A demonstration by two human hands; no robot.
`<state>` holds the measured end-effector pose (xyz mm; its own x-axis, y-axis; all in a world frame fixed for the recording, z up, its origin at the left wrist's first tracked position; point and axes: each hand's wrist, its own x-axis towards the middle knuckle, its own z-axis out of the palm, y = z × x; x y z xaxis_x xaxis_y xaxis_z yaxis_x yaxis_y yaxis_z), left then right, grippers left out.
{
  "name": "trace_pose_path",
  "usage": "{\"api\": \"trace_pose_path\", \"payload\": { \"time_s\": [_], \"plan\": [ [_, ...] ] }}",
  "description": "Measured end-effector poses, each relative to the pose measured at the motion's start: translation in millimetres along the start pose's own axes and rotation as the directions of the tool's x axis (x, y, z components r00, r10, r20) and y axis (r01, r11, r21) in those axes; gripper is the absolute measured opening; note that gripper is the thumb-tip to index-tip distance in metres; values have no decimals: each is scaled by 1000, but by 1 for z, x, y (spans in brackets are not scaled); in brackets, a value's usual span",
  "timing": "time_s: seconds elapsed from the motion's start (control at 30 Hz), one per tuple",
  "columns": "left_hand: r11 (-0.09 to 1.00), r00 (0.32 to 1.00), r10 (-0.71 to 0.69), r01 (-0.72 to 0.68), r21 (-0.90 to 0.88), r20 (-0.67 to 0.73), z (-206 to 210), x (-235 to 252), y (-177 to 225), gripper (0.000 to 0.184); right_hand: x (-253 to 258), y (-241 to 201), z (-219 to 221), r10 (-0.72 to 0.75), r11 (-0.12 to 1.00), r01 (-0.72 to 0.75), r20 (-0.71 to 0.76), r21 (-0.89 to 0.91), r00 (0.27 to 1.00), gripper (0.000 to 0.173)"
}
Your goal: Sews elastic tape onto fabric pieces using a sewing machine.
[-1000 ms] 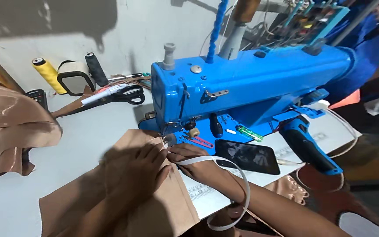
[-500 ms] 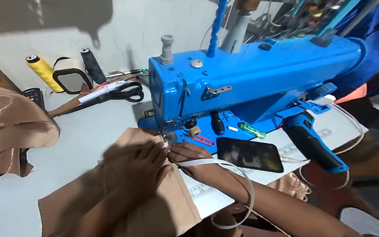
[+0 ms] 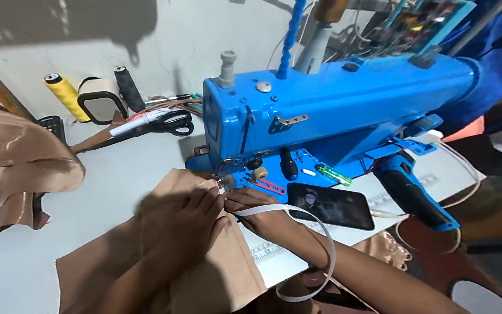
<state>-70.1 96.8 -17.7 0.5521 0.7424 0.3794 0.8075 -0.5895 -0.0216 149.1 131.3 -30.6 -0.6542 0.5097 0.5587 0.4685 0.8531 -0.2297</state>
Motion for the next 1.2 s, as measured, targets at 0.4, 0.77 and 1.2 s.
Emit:
{"api": "trace_pose_path", "payload": {
  "time_s": [0.4, 0.77, 1.2],
  "plan": [
    [997, 999, -29, 26, -66, -42, 8, 1, -1, 52, 1, 2, 1, 22, 1000, -22, 4, 7, 1000, 24],
    [996, 999, -45, 43, -81, -28, 7, 1, -3, 53, 1, 3, -3, 25, 997, -26, 6, 68, 1000, 29],
    [984, 997, -71, 65, -167, -28, 8, 0, -8, 54, -3, 7, -6, 53, 968, -37, -58, 248, 997, 26]
  ]
}}
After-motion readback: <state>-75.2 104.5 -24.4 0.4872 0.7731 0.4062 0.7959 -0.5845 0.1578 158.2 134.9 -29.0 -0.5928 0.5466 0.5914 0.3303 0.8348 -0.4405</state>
